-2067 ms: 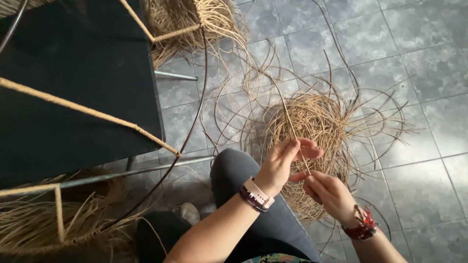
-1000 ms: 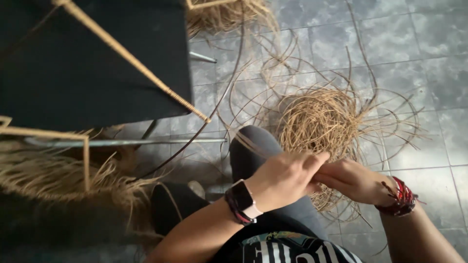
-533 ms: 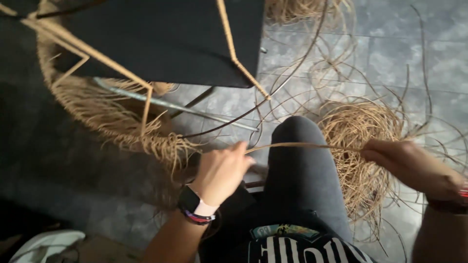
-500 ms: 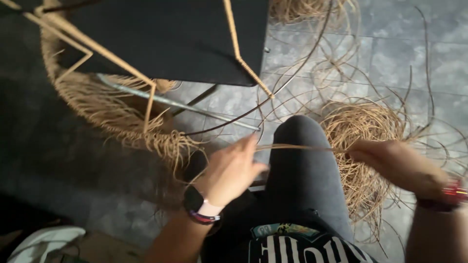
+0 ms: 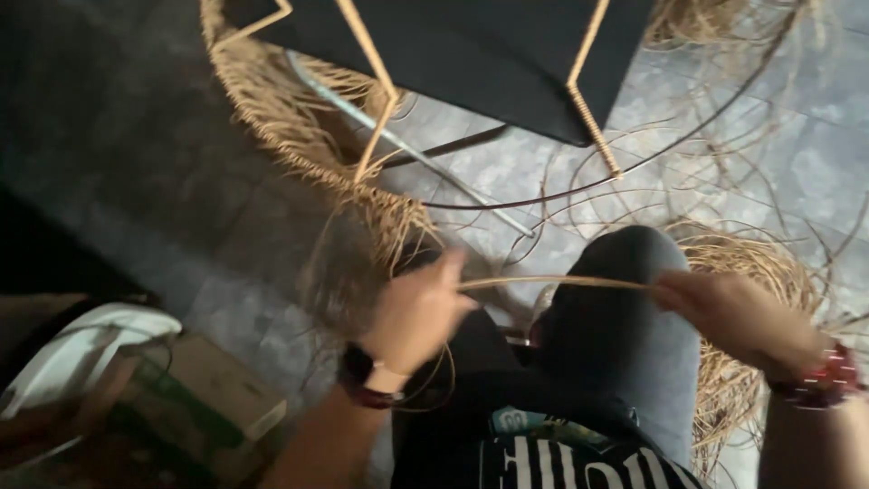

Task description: Weaving natural fiber strands around a metal frame to construct a piece of furniture

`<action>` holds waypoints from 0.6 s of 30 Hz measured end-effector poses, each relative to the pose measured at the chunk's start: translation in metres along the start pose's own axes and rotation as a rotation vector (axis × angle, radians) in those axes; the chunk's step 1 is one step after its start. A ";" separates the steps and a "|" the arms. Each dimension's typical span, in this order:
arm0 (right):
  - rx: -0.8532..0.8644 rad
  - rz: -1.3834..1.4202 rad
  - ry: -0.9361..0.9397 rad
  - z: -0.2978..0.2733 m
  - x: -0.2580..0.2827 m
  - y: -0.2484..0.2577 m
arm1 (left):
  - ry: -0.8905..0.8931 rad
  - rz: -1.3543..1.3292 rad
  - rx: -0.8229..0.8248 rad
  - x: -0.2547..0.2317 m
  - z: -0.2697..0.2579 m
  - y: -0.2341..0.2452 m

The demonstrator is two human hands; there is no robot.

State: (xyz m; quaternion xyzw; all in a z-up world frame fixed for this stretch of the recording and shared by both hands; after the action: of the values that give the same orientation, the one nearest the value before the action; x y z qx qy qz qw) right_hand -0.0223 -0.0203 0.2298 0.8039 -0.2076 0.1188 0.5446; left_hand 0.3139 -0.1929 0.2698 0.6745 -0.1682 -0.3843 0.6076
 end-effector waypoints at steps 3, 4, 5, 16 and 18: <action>-0.010 -0.020 0.561 0.044 0.051 -0.042 | -0.221 -0.402 0.005 -0.065 0.011 -0.018; -0.003 -0.020 0.568 0.045 0.070 -0.030 | -0.212 -0.403 0.003 -0.069 0.008 -0.026; 0.072 0.051 0.474 0.048 0.088 -0.019 | -0.195 -0.296 -0.031 -0.073 0.005 -0.033; 0.132 -0.023 0.095 0.063 0.076 -0.014 | 0.092 -0.119 0.207 -0.025 0.012 -0.008; 0.142 -0.004 0.073 0.072 0.100 -0.029 | -0.121 -0.269 0.031 -0.067 0.019 -0.023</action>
State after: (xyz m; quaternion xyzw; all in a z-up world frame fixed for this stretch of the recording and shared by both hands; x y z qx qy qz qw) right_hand 0.0770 -0.0983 0.2206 0.8362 -0.1769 0.1612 0.4935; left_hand 0.2510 -0.1542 0.2693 0.6758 -0.1187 -0.4996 0.5288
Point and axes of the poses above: each hand's wrist, its own z-axis towards the middle knuckle, its own y-axis out of the back of the hand, x = y × z, the point moved 2 cm from there along z, towards the middle knuckle, and after that the axes turned 7 degrees about y, right-handed, at the moved point
